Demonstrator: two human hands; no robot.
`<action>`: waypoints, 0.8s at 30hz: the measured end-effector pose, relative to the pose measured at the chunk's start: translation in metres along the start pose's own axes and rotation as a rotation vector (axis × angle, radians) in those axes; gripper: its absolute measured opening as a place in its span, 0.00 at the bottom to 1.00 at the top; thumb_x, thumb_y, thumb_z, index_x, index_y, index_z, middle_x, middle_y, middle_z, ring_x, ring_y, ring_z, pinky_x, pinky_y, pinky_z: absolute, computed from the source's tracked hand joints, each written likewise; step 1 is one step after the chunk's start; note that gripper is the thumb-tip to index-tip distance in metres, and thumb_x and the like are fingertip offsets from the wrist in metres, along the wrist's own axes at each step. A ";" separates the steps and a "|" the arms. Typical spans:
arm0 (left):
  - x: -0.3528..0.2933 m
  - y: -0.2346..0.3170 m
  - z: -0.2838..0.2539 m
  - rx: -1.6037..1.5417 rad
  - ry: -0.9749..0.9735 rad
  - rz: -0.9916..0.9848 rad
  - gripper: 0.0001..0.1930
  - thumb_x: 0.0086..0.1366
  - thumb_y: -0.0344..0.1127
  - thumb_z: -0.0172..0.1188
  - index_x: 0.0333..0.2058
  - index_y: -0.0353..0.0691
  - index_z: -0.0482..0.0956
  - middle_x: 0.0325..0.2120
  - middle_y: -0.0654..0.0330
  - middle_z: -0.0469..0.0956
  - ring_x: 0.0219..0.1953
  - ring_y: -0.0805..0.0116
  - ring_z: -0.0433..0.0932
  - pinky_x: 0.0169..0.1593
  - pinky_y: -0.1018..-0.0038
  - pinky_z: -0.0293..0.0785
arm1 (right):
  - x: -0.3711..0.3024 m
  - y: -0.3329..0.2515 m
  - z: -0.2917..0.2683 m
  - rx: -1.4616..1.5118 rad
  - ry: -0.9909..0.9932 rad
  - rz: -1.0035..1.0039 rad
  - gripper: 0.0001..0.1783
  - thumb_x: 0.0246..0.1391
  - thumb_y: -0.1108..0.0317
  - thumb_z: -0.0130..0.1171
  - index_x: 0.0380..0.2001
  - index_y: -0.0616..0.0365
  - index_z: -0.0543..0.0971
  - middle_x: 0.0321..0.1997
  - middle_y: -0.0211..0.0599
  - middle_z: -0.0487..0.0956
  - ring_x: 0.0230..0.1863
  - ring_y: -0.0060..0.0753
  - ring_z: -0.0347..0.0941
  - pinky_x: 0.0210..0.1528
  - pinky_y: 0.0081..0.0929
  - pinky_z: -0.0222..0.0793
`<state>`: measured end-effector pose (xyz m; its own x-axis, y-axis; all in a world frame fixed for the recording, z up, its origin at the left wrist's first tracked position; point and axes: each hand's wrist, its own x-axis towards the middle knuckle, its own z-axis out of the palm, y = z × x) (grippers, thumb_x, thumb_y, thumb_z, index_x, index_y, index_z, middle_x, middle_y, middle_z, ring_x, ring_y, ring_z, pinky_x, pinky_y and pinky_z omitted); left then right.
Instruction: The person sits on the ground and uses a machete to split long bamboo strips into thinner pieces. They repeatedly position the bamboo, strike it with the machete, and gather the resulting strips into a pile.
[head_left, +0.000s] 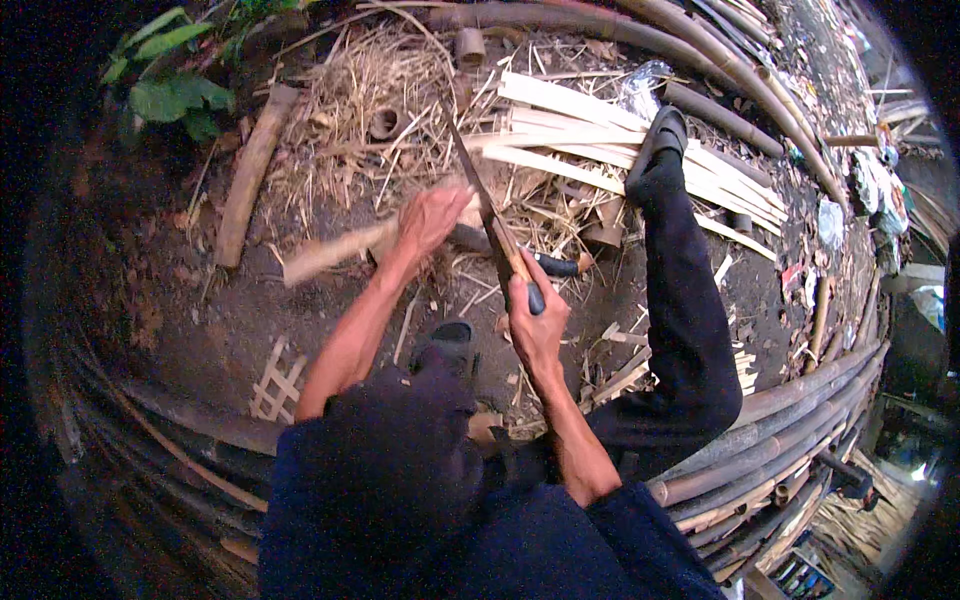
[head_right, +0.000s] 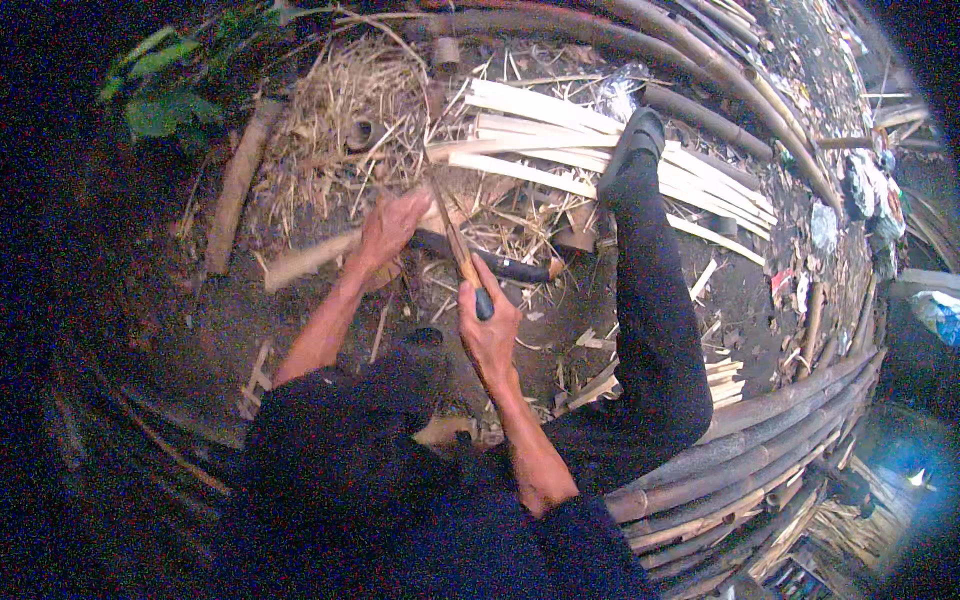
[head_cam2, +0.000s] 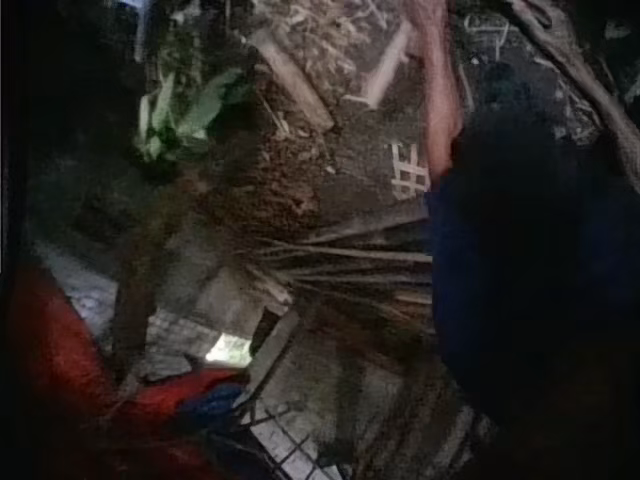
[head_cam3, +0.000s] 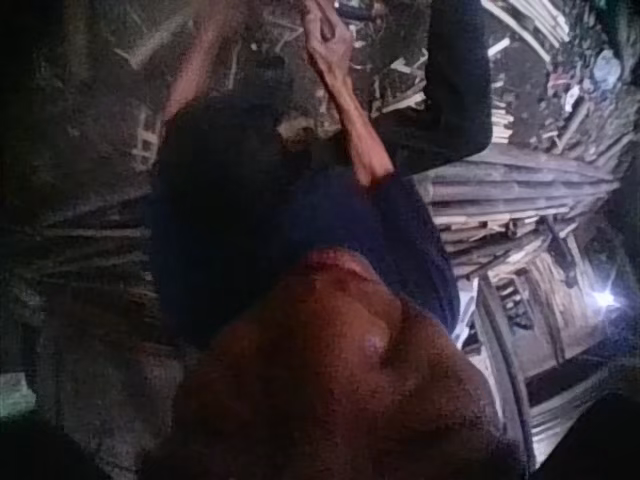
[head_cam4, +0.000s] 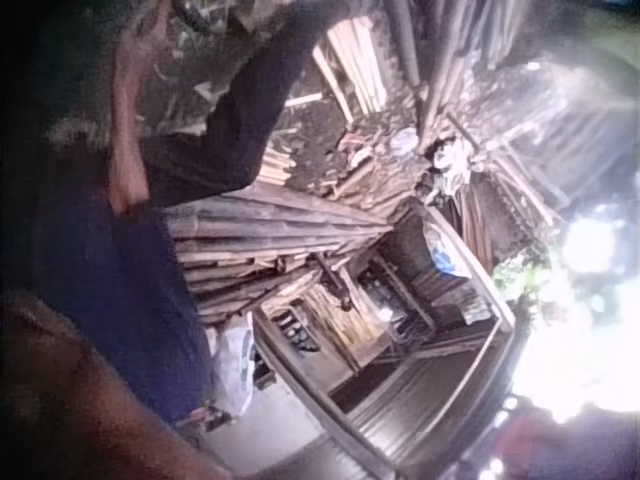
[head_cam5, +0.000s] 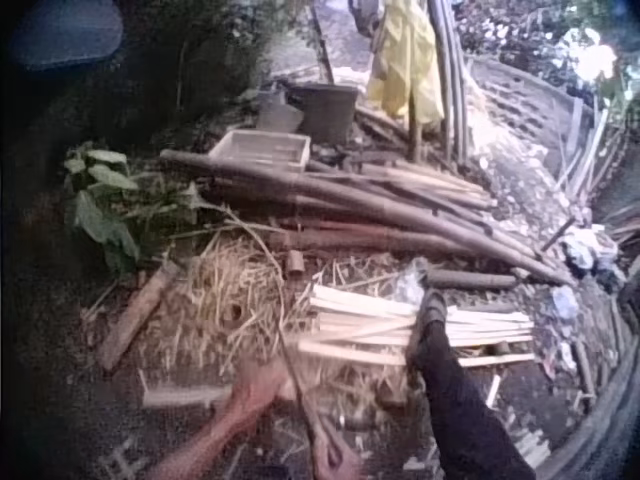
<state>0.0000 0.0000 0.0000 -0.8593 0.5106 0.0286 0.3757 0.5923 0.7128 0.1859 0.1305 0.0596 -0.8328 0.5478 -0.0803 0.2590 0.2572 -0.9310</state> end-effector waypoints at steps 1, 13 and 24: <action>0.011 -0.012 0.003 0.012 0.100 0.120 0.28 0.66 0.56 0.45 0.28 0.32 0.75 0.27 0.40 0.74 0.32 0.41 0.73 0.39 0.55 0.69 | 0.010 -0.007 0.000 0.049 0.034 -0.063 0.23 0.55 0.63 0.55 0.54 0.54 0.73 0.21 0.25 0.75 0.19 0.16 0.63 0.23 0.17 0.63; 0.085 -0.029 0.072 0.375 -0.148 0.125 0.15 0.58 0.38 0.59 0.41 0.36 0.72 0.31 0.48 0.74 0.33 0.46 0.75 0.36 0.54 0.71 | 0.005 -0.001 -0.088 -0.157 0.433 -0.143 0.28 0.57 0.60 0.55 0.59 0.58 0.67 0.23 0.30 0.74 0.20 0.17 0.63 0.22 0.20 0.63; -0.001 -0.080 -0.091 0.136 0.219 0.150 0.10 0.64 0.39 0.55 0.36 0.38 0.75 0.22 0.54 0.73 0.24 0.58 0.72 0.30 0.67 0.69 | -0.018 0.120 -0.047 -0.730 -0.080 -0.169 0.40 0.47 0.64 0.62 0.63 0.58 0.59 0.40 0.56 0.73 0.41 0.55 0.70 0.45 0.43 0.66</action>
<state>-0.0610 -0.1041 0.0069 -0.8397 0.4606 0.2876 0.5343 0.6063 0.5890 0.2554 0.1888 -0.0339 -0.9159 0.4012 -0.0089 0.3594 0.8102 -0.4630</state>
